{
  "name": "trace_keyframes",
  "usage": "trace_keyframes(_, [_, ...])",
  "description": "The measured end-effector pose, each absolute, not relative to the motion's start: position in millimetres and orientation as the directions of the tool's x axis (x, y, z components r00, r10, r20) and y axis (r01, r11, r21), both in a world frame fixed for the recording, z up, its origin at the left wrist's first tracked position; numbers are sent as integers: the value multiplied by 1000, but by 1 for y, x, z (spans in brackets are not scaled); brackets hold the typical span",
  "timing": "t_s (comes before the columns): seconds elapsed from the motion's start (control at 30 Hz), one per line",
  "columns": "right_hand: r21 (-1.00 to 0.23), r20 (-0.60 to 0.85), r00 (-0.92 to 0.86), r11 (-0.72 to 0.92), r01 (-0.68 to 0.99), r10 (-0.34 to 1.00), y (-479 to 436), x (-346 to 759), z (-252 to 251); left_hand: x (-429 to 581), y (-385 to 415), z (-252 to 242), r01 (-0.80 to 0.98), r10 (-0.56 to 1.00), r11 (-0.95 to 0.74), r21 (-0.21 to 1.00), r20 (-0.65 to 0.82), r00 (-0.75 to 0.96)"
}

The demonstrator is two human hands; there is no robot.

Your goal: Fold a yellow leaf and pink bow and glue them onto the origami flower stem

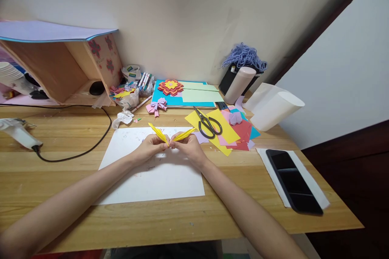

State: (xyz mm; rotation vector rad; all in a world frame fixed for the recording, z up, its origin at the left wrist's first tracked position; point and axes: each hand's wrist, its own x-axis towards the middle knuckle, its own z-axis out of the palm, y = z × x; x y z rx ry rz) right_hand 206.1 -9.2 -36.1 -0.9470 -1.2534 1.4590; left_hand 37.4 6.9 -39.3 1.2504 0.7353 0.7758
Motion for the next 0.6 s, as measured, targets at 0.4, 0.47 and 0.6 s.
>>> trace_keyframes(0.4, [-986,28,-321,-27,-166,947,-12,205,-35,28,13,-27,36,696,182,983,-155,702])
trace_keyframes(0.47, [-983,19,-344,-46,-178,939,-12,204,-35,27,15,-31,46,668,178,983,-155,728])
trace_keyframes(0.6, [-980,5,-365,-67,-185,931,-13,202,-36,26,18,-36,57,636,160,985,-147,758])
